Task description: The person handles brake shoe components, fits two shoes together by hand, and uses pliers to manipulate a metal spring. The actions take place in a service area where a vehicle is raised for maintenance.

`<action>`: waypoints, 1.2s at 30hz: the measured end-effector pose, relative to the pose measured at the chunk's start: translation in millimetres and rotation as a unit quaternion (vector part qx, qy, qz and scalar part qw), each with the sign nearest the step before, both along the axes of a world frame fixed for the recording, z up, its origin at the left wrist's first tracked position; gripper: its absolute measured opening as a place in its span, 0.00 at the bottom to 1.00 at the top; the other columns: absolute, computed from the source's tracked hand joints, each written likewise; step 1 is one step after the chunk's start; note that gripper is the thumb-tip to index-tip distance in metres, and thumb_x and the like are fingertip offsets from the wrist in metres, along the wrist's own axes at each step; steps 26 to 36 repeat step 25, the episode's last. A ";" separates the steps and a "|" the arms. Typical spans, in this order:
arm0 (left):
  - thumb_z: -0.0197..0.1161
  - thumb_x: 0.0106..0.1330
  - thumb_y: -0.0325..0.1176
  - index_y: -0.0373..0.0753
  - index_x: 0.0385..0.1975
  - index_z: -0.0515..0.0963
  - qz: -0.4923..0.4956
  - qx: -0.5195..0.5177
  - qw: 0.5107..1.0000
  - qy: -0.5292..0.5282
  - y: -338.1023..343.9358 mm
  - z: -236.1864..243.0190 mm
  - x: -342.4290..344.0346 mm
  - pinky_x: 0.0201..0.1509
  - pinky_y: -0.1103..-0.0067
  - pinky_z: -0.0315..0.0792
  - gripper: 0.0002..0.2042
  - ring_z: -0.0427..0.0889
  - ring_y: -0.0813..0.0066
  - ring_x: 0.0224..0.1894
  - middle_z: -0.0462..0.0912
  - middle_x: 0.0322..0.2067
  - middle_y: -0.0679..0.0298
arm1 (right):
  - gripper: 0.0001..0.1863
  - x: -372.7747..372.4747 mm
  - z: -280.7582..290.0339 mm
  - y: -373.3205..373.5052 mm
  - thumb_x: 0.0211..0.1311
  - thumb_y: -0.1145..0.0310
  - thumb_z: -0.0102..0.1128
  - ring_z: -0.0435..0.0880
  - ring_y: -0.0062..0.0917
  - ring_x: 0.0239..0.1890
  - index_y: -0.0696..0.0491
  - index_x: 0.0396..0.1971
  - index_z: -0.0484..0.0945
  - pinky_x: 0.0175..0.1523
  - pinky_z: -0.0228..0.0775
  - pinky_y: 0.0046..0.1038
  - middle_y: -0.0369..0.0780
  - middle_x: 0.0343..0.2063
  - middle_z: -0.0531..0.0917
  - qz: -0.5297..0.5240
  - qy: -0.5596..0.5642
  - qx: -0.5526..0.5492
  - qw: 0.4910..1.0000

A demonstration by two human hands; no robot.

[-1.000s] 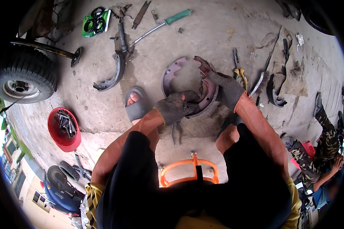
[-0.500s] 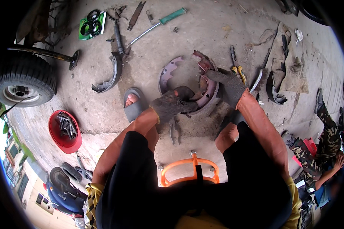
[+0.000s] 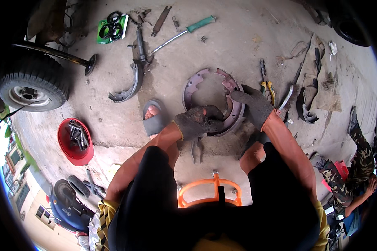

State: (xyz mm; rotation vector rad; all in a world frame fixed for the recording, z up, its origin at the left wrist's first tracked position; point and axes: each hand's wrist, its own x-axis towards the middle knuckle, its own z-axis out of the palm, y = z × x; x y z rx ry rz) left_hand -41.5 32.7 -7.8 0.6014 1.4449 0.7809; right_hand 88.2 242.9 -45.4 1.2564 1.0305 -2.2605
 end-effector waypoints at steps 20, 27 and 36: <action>0.60 0.70 0.35 0.34 0.47 0.76 0.224 0.001 0.941 0.253 -36.4 -5.9 -26.4 0.49 0.68 0.77 0.12 0.85 0.58 0.45 0.84 0.41 0.51 | 0.33 16.6 112.4 38.4 0.55 0.59 0.71 0.84 0.26 0.46 0.58 0.59 0.76 0.52 0.75 0.31 0.45 0.44 0.86 0.253 0.029 0.433 0.865; 0.59 0.73 0.38 0.36 0.51 0.74 0.204 0.124 0.891 0.385 -28.5 120.3 -50.7 0.46 0.69 0.76 0.14 0.84 0.61 0.38 0.85 0.42 0.53 | 0.36 34.9 233.0 53.2 0.53 0.60 0.70 0.85 0.34 0.51 0.54 0.64 0.74 0.58 0.75 0.34 0.48 0.50 0.85 0.250 0.117 0.558 0.782; 0.59 0.73 0.38 0.36 0.51 0.74 0.204 0.124 0.891 0.385 -28.5 120.3 -50.7 0.46 0.69 0.76 0.14 0.84 0.61 0.38 0.85 0.42 0.53 | 0.36 34.9 233.0 53.2 0.53 0.60 0.70 0.85 0.34 0.51 0.54 0.64 0.74 0.58 0.75 0.34 0.48 0.50 0.85 0.250 0.117 0.558 0.782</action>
